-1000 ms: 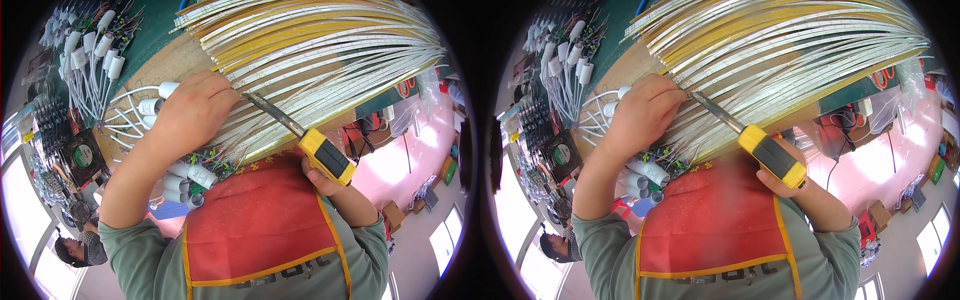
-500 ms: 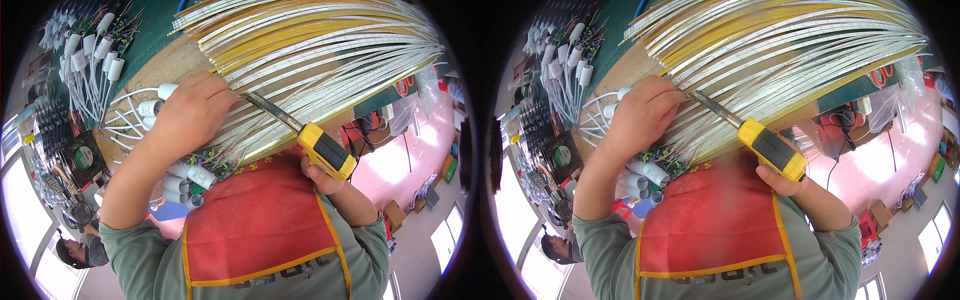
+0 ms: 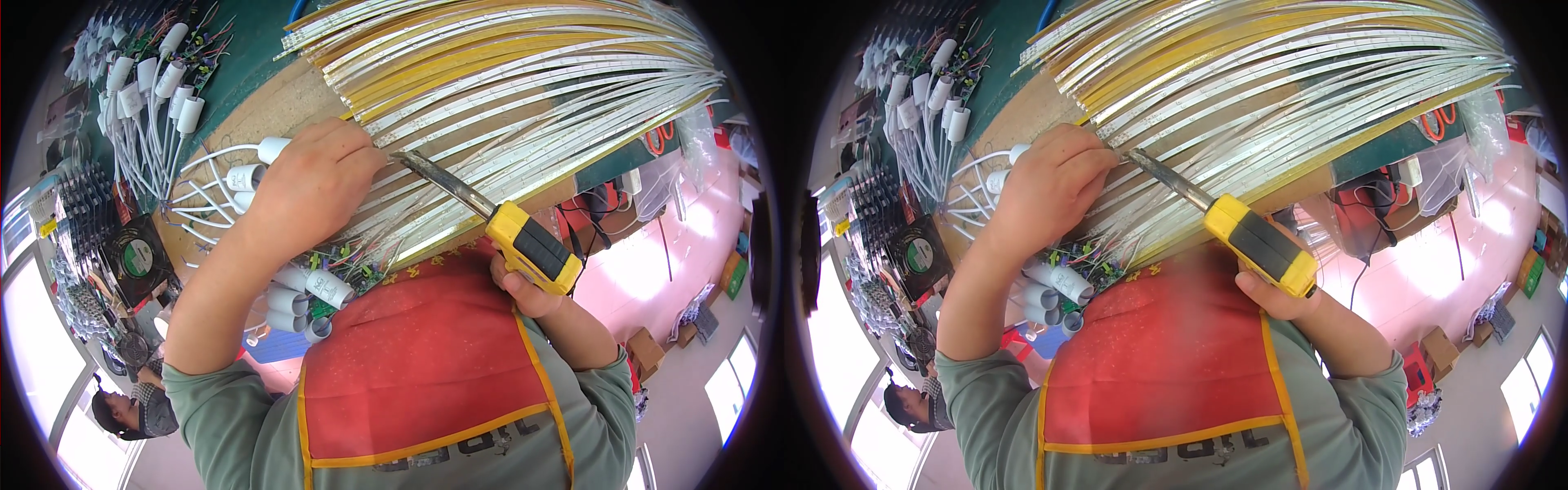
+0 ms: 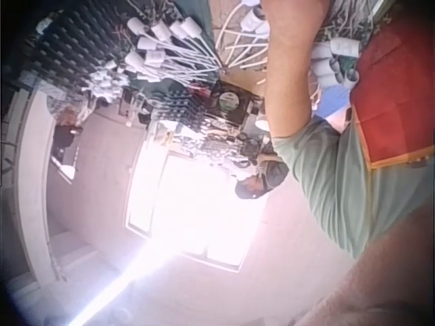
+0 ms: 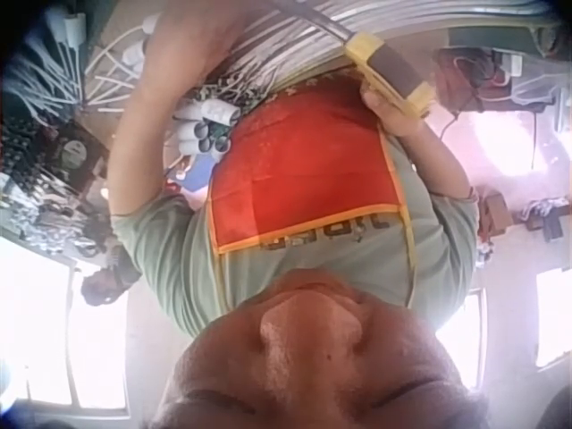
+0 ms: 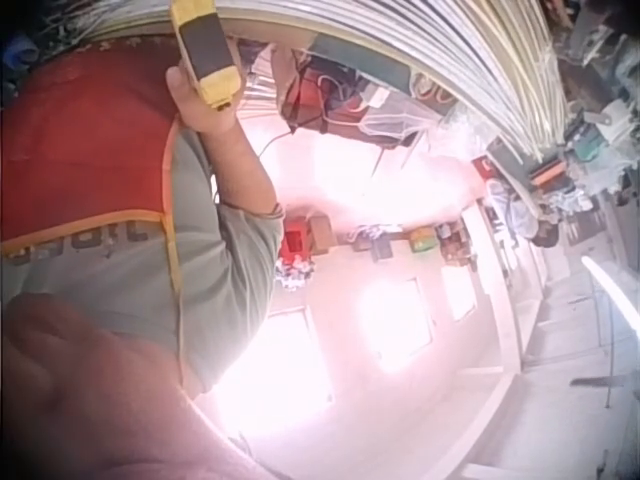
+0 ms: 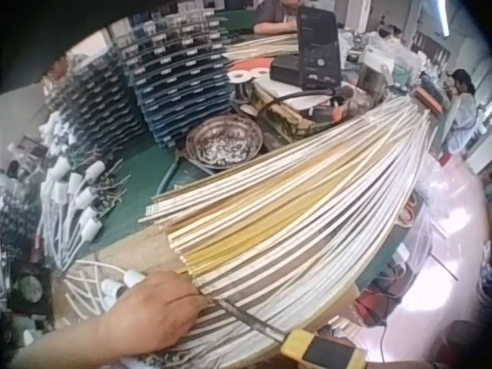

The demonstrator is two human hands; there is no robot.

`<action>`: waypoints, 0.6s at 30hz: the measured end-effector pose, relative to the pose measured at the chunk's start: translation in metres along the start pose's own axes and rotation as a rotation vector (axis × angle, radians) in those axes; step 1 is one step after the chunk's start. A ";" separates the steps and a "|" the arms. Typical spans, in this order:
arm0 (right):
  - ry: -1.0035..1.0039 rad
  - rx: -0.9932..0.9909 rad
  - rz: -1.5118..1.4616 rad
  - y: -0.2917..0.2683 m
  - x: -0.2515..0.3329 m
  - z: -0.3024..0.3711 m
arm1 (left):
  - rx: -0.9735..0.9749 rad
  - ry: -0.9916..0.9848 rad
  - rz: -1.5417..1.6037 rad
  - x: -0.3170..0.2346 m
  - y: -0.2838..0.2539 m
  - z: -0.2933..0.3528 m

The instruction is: The person solders wire connections from small electrical components onto LED light strips using a soldering tool, positioning each wire by hand.

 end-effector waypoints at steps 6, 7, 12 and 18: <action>0.026 0.009 -0.023 -0.001 0.001 -0.003 | 0.007 -0.002 -0.002 0.001 -0.001 -0.002; 0.025 0.009 -0.021 -0.001 0.001 -0.003 | 0.013 -0.004 0.000 0.002 -0.001 -0.002; 0.022 0.019 0.052 -0.006 0.004 -0.004 | 0.005 -0.005 0.015 0.004 -0.001 -0.002; -0.217 -0.168 0.195 -0.039 0.041 -0.039 | -0.003 0.031 -0.002 0.003 0.002 0.000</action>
Point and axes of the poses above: each hand's wrist, its own z-axis away from the middle knuckle, its own y-axis out of the palm, x = y × z, the point moved 7 cm from there along -z, towards the middle knuckle, and after that the axes turned 15 degrees about x, right-handed, at the moved point
